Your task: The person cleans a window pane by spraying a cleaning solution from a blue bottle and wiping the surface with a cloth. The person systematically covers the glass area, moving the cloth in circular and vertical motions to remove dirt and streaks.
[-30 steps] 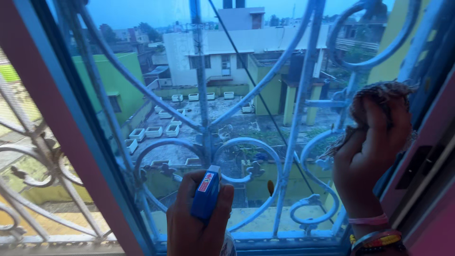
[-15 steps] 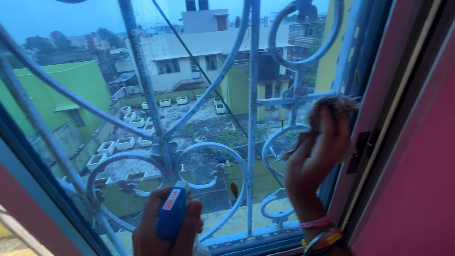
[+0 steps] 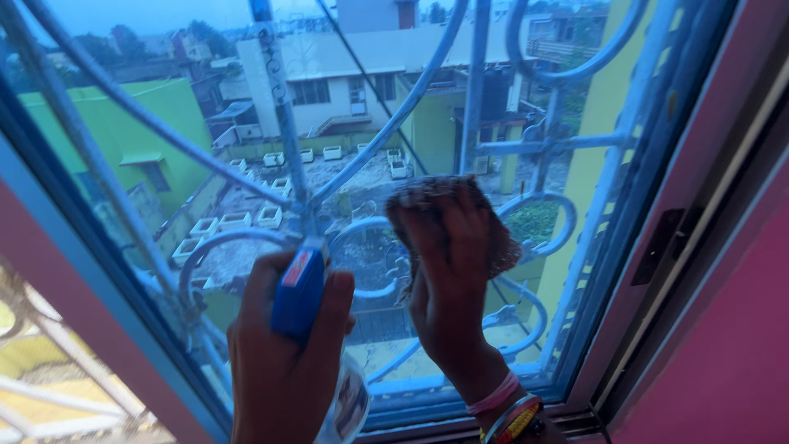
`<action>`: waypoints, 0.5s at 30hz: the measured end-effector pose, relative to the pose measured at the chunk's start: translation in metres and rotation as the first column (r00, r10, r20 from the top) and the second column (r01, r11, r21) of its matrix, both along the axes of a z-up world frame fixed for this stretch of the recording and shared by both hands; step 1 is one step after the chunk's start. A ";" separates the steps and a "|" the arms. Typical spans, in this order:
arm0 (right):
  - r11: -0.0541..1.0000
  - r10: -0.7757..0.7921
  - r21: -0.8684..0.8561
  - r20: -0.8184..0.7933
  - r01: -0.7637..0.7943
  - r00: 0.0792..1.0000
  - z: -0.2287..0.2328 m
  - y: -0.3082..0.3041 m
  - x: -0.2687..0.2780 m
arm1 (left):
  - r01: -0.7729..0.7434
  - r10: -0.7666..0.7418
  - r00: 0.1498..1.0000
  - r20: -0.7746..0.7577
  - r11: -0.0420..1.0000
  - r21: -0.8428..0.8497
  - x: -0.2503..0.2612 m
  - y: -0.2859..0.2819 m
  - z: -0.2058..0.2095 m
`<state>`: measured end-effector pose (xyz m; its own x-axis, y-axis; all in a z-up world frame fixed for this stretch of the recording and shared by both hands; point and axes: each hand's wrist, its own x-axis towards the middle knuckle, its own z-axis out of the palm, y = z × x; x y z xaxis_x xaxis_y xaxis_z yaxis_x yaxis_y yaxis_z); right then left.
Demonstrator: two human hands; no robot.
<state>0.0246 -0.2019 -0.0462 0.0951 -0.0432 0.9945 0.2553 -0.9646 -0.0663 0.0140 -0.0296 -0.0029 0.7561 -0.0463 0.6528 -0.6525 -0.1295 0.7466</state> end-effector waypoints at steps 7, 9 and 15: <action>0.980 0.134 -0.121 -0.189 -0.158 0.973 -0.023 0.032 0.010 | 0.011 -0.010 0.999 0.037 1.000 -0.007 -0.004 0.011 0.016; 0.959 0.190 -0.153 -0.272 -0.237 0.943 -0.028 0.037 0.009 | 0.026 -0.025 0.998 0.051 1.000 -0.017 -0.005 0.014 0.014; 0.964 0.160 -0.162 -0.275 -0.209 0.948 -0.039 0.040 0.011 | 0.060 -0.060 0.998 0.005 0.997 -0.039 -0.007 0.021 0.006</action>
<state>0.0358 -0.1618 -0.0848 0.3376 0.1839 0.9232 0.4282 -0.9034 0.0234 0.0075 -0.0082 0.0029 0.7500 -0.0664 0.6581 -0.6614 -0.0608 0.7476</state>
